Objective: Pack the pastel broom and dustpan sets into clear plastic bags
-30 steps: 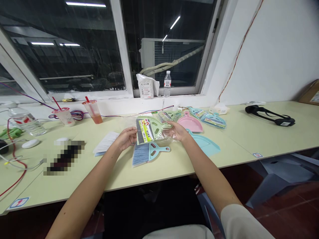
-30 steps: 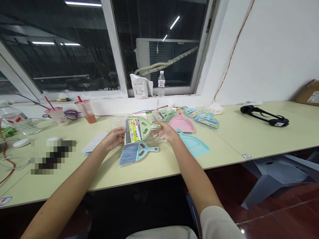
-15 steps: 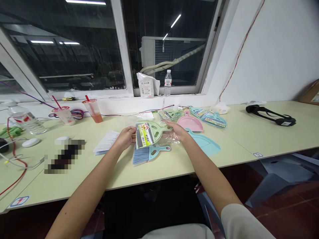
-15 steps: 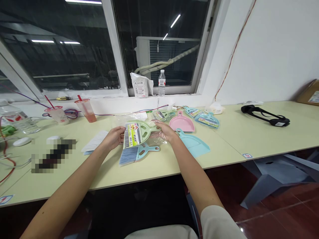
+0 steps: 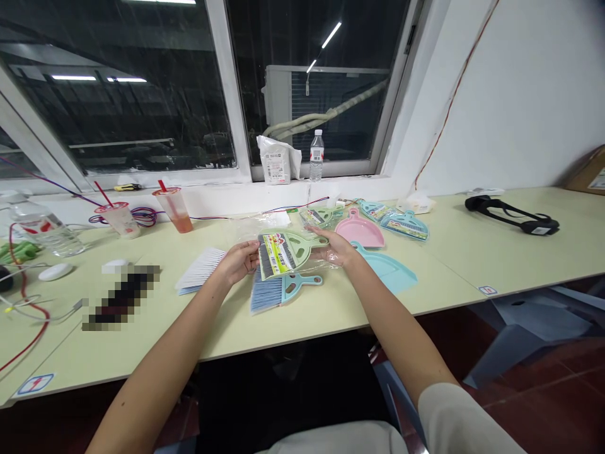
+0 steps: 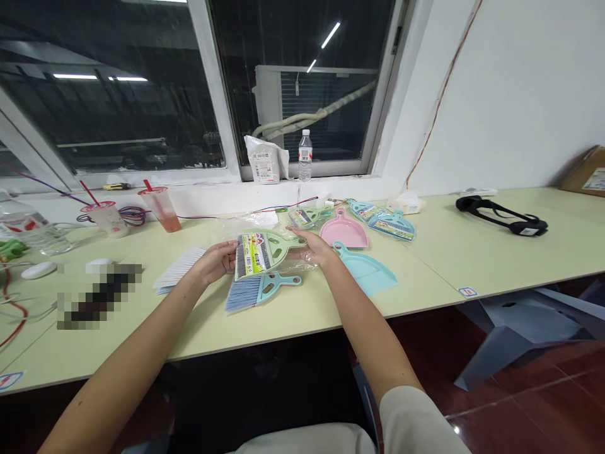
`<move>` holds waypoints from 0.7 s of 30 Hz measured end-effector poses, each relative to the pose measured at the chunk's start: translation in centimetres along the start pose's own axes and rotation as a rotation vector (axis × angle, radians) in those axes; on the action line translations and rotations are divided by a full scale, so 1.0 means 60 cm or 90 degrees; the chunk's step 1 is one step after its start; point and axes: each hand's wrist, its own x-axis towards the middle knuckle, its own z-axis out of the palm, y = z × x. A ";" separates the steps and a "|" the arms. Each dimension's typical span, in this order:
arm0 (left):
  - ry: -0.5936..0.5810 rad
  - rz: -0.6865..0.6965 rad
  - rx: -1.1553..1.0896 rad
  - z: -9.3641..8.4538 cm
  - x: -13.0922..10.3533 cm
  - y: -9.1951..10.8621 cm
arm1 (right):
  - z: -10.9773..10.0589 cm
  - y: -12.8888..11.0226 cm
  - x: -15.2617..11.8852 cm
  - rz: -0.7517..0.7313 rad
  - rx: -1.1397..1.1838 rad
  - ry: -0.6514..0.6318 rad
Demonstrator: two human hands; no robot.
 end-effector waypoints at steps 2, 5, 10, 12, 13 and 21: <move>-0.011 -0.003 0.007 0.001 -0.001 0.001 | -0.001 0.003 0.003 -0.003 -0.033 0.004; -0.001 -0.006 0.016 0.000 -0.001 0.002 | -0.004 0.010 0.011 -0.003 -0.159 0.072; 0.018 0.018 0.019 -0.003 0.002 0.001 | -0.009 0.015 0.017 -0.019 -0.351 0.127; 0.024 0.017 0.022 -0.002 0.002 0.002 | -0.009 0.012 0.014 -0.020 -0.369 0.108; 0.033 0.016 0.022 -0.001 0.001 0.003 | -0.007 0.011 0.013 -0.017 -0.375 0.097; 0.049 -0.029 -0.005 0.016 -0.013 0.021 | 0.005 0.009 0.005 0.004 -0.291 0.141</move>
